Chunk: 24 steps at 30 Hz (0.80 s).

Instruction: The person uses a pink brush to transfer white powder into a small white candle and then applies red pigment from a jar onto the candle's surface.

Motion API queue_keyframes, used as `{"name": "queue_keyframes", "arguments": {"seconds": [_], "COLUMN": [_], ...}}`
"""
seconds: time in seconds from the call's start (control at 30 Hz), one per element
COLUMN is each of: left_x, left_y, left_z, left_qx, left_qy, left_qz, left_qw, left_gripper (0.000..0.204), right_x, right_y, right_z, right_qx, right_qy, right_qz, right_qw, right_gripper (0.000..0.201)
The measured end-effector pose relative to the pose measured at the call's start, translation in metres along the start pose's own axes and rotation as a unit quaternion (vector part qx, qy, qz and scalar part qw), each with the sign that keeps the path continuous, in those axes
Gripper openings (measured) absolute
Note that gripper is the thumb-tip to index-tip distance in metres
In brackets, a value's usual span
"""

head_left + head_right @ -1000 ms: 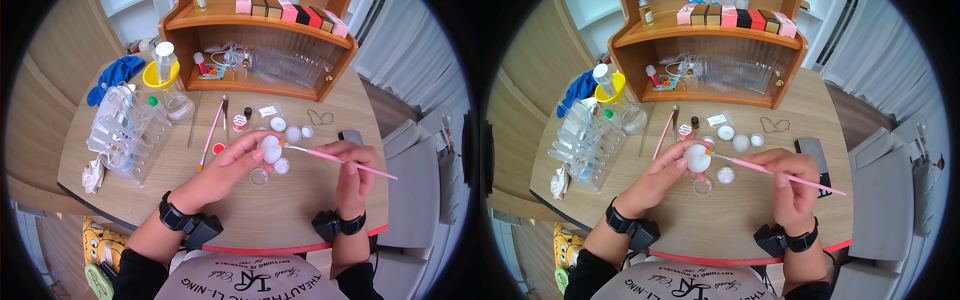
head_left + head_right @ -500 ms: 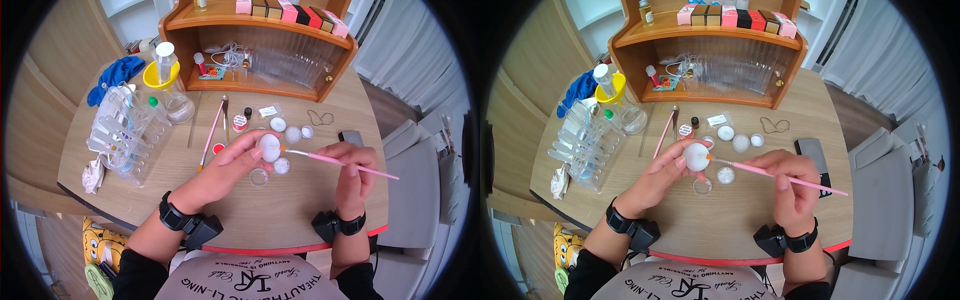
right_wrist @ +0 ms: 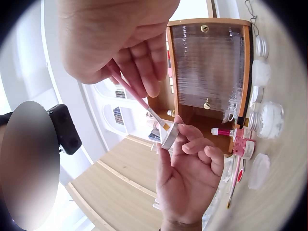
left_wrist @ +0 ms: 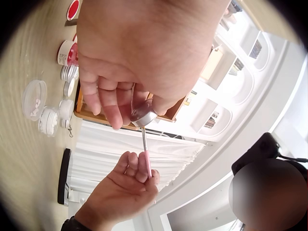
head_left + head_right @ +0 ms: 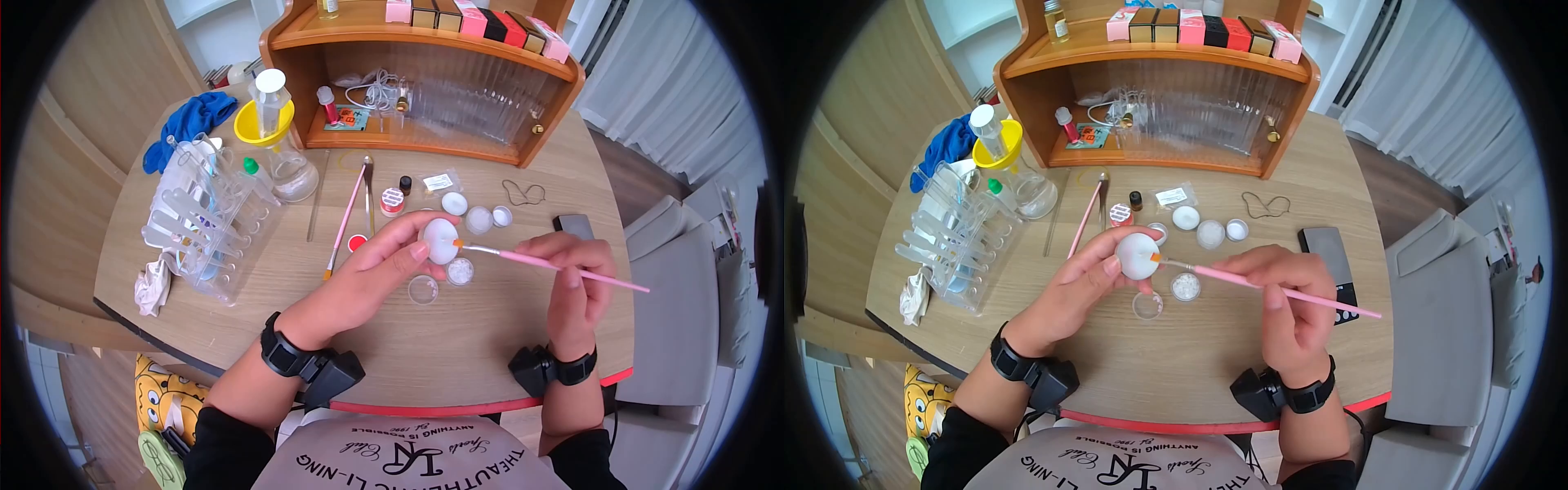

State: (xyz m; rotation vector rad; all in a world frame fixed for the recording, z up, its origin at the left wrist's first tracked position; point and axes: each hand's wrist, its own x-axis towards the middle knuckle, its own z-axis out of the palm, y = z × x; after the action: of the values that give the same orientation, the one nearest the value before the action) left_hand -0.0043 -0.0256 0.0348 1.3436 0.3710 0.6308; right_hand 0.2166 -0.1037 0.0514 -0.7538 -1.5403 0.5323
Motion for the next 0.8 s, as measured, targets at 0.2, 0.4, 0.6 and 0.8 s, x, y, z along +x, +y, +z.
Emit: {"name": "queue_keyframes", "arguments": {"seconds": [0.2,0.4,0.6,0.8], "left_x": [0.0008,0.0004,0.0009,0.0009], "left_y": [-0.0020,-0.0044,-0.0015,-0.0034], "left_z": [0.0004,0.0007,0.0007,-0.0012], "left_qx": [0.008,0.007,0.004,-0.030], "left_qy": [0.002,0.002,0.002,-0.017], "left_qz": [0.011,0.013,0.007,0.012], "left_qw": [1.000,1.000,1.000,0.999], "left_gripper": [0.044,0.045,0.048,0.053], "right_x": [0.0000,0.0003,0.0006,-0.0002], "right_y": [-0.0028,-0.0007,-0.0007,0.0000], "right_z": [0.0018,0.0024,0.0020,0.0015], "right_qx": [0.037,-0.014,0.014,0.006], "right_qy": [-0.023,-0.042,-0.027,-0.036], "right_qz": [-0.011,-0.017,-0.018,-0.003], "right_qw": [0.999,0.999,0.999,0.999], "right_gripper": [0.011,0.010,0.011,0.012]}}
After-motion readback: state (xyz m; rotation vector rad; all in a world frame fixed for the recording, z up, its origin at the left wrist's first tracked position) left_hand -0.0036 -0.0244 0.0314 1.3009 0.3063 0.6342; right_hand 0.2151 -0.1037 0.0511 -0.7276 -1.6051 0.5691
